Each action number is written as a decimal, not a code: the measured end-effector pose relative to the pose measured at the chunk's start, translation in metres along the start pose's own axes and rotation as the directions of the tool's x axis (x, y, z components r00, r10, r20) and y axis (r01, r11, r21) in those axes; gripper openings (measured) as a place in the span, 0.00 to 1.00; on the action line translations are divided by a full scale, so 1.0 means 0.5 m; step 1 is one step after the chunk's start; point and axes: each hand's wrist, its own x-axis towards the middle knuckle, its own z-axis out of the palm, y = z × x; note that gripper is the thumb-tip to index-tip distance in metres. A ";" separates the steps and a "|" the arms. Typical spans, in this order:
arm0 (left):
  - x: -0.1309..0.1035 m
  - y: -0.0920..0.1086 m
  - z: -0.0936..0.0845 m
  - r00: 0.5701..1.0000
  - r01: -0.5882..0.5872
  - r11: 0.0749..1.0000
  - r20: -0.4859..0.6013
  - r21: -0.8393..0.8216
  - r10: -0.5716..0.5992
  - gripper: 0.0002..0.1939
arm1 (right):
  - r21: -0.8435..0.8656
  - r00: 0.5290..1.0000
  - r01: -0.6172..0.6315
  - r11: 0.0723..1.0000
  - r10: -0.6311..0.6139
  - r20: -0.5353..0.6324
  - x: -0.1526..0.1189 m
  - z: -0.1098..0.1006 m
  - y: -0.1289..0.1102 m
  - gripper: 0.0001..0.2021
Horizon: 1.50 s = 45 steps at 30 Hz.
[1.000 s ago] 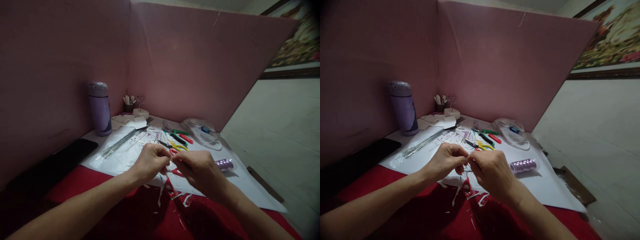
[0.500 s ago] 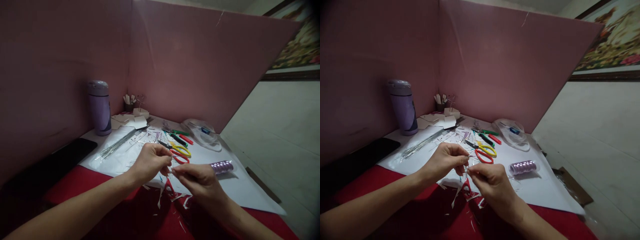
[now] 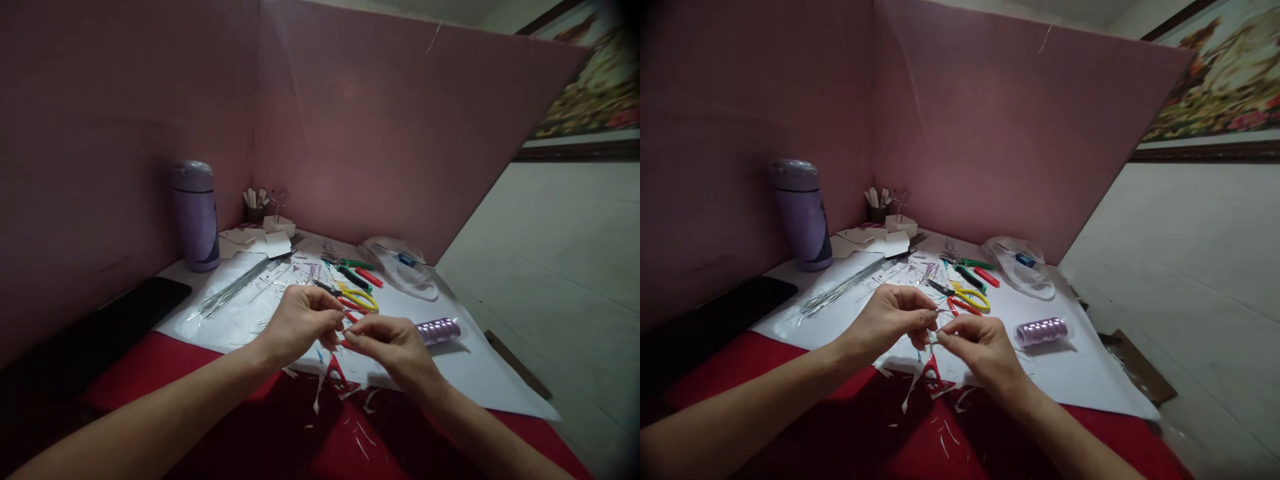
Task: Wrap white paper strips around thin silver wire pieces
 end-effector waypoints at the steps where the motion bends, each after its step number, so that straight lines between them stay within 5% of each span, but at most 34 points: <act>1: -0.001 -0.004 0.001 1.000 -0.018 0.999 -0.013 0.032 0.018 0.02 | -0.090 0.997 0.071 0.993 -0.070 0.015 -0.012 0.005 -0.012 0.09; 4: -0.004 -0.013 0.003 0.996 -0.091 0.987 0.004 0.129 0.091 0.03 | -0.391 0.947 0.321 0.862 -0.298 0.122 -0.014 -0.008 -0.062 0.10; 6: -0.005 -0.015 0.003 0.995 -0.097 0.988 0.049 0.124 0.091 0.03 | -0.446 0.933 0.359 0.820 -0.335 0.135 0.012 -0.032 -0.084 0.09; 10: -0.003 -0.005 0.002 0.992 -0.035 0.999 0.120 -0.003 0.035 0.03 | -0.103 0.994 0.064 0.993 -0.055 0.092 0.068 -0.063 -0.061 0.07; 14: 0.000 0.003 0.000 0.996 -0.010 1.000 0.088 -0.023 0.012 0.05 | 0.177 0.983 -0.163 0.971 0.145 0.112 0.057 -0.036 -0.009 0.09; 21: 0.003 -0.007 -0.001 0.999 -0.024 0.999 -0.024 0.035 0.024 0.05 | 0.264 0.977 -0.194 0.945 0.209 -0.029 0.016 0.003 -0.003 0.10; 27: 0.003 -0.002 -0.004 1.000 0.019 0.999 -0.016 0.047 -0.018 0.03 | 0.260 0.971 -0.204 0.944 0.228 -0.066 0.019 0.007 0.002 0.09; 30: 0.003 -0.002 -0.003 0.999 0.031 0.997 -0.037 0.073 -0.029 0.02 | 0.167 0.983 -0.151 0.974 0.166 -0.079 0.005 0.018 0.001 0.09; 33: 0.001 -0.008 -0.002 0.999 -0.014 0.989 -0.043 0.149 0.021 0.02 | -0.127 0.998 0.019 0.992 -0.028 -0.064 -0.011 0.018 -0.025 0.09; 36: -0.002 -0.012 0.000 0.997 -0.072 0.975 -0.007 0.208 0.075 0.03 | -0.454 0.977 0.202 0.868 -0.210 0.034 -0.007 -0.007 -0.068 0.09; 38: -0.003 -0.011 -0.001 0.997 -0.061 0.983 0.060 0.175 0.052 0.03 | -0.501 0.966 0.254 0.827 -0.236 0.101 0.014 -0.033 -0.086 0.09; 42: -0.004 0.000 -0.005 0.981 -0.003 1.000 0.195 0.002 0.002 0.04 | -0.147 0.989 0.073 0.986 -0.052 0.141 0.056 -0.060 -0.062 0.09; 45: -0.003 0.006 -0.005 0.987 0.011 0.998 0.161 -0.058 -0.001 0.05 | 0.087 0.990 -0.085 0.993 0.074 0.122 0.045 -0.036 -0.020 0.10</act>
